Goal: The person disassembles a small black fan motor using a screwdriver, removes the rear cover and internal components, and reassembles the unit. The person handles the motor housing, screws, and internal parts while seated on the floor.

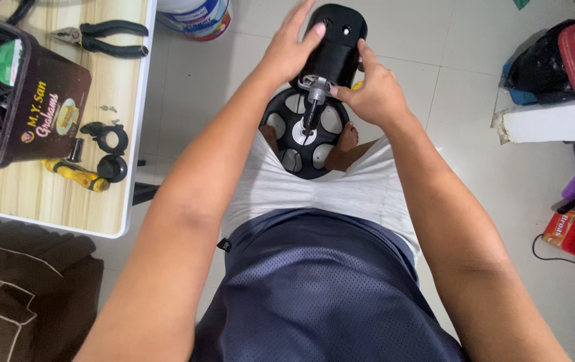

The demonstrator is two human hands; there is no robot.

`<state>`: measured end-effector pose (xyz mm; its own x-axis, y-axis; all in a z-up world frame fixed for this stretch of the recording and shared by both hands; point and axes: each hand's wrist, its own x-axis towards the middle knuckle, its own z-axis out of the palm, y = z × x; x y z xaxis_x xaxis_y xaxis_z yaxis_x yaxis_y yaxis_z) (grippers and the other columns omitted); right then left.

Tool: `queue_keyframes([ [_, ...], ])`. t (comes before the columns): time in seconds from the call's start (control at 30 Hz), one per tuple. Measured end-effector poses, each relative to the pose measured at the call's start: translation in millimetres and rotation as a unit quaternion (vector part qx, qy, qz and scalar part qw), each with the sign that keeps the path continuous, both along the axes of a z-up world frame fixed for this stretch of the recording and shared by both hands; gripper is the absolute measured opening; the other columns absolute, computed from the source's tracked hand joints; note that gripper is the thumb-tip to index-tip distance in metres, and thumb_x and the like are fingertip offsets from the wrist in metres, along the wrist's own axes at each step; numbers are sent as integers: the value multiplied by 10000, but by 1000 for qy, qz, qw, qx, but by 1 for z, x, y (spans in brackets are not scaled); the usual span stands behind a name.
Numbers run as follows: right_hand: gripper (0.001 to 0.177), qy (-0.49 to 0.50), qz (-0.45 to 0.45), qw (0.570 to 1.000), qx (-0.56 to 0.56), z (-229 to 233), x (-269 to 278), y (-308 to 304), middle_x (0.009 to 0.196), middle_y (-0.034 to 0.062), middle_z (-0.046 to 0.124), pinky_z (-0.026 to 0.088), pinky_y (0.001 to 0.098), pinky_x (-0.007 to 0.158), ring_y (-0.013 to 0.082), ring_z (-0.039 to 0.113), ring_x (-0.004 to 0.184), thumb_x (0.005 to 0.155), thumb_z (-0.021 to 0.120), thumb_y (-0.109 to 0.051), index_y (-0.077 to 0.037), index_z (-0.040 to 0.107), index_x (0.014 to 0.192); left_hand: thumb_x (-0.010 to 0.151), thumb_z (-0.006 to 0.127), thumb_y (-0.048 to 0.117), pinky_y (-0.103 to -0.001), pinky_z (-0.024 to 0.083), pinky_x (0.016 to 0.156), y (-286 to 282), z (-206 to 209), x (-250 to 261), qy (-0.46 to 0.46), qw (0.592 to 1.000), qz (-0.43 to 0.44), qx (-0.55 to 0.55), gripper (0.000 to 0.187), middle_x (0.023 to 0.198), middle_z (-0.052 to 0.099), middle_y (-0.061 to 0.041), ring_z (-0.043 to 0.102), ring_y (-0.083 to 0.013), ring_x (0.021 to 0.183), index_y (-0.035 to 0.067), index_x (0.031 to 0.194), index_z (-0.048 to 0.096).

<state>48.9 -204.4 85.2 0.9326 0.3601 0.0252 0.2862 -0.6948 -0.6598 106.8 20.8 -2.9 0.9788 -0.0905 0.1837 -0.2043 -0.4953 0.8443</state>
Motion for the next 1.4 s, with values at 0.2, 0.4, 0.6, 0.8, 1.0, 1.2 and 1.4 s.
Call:
queue_keyframes([
  [0.2, 1116, 254, -101, 962, -6, 32, -6, -2, 1120, 301, 751, 572, 422, 738, 303, 673, 784, 757, 862, -268, -210, 251, 1689, 984, 688, 523, -377, 312, 1263, -2, 0, -36, 118, 990, -46, -56, 890, 1665, 356, -201, 370, -325, 1556, 139, 1635, 219],
  [0.4, 1052, 58, -12, 997, 41, 14, -17, 0, 1368, 204, 659, 572, 357, 851, 234, 727, 909, 789, 938, -232, -150, 304, 1625, 1016, 642, 501, -390, 263, 1271, -7, 3, -53, 122, 989, -47, -66, 867, 1719, 248, -177, 256, -328, 1590, 164, 1656, 165],
  [0.6, 1040, 95, -22, 994, 44, 2, -18, -6, 1401, 182, 635, 570, 356, 845, 237, 737, 895, 760, 877, -176, -160, 304, 1628, 1025, 640, 485, -398, 235, 1282, -10, -12, -52, 96, 991, -40, -88, 859, 1720, 213, -193, 211, -339, 1603, 150, 1657, 166],
  [0.8, 883, 1, -20, 1000, -5, 50, -17, -23, 1350, 222, 662, 554, 368, 835, 257, 713, 930, 790, 882, -91, -76, 455, 1562, 1048, 627, 477, -403, 266, 1283, -10, 1, -48, 39, 999, -18, -25, 798, 1670, 308, -238, 298, -366, 1572, 93, 1637, 250],
  [1.0, 512, 193, 25, 938, 286, 105, -34, -2, 1220, 154, 731, 508, 348, 649, 209, 628, 777, 946, 661, -20, -27, 601, 1454, 1086, 600, 403, -383, 408, 1234, 5, 70, -123, -23, 992, -13, -125, 602, 1591, 533, -169, 517, -319, 1484, 103, 1577, 424],
  [1.2, 126, 325, 159, 734, 576, 91, -52, 101, 1040, 168, 676, 537, 369, 748, 245, 630, 830, 1087, 559, -16, 12, 599, 1204, 1051, 638, 313, -391, 524, 977, 42, 129, -249, 26, 987, -11, -156, 575, 1237, 694, -141, 698, -300, 1139, 88, 1529, 412],
  [1.4, 312, 414, 175, 708, 545, 63, -80, 206, 954, 122, 659, 578, 388, 849, 245, 663, 886, 1069, 493, -290, -18, 646, 1084, 1033, 628, 289, -407, 535, 656, 103, 147, -334, 17, 975, 223, -12, 393, 814, 690, -112, 715, -281, 730, 122, 1373, 524],
])
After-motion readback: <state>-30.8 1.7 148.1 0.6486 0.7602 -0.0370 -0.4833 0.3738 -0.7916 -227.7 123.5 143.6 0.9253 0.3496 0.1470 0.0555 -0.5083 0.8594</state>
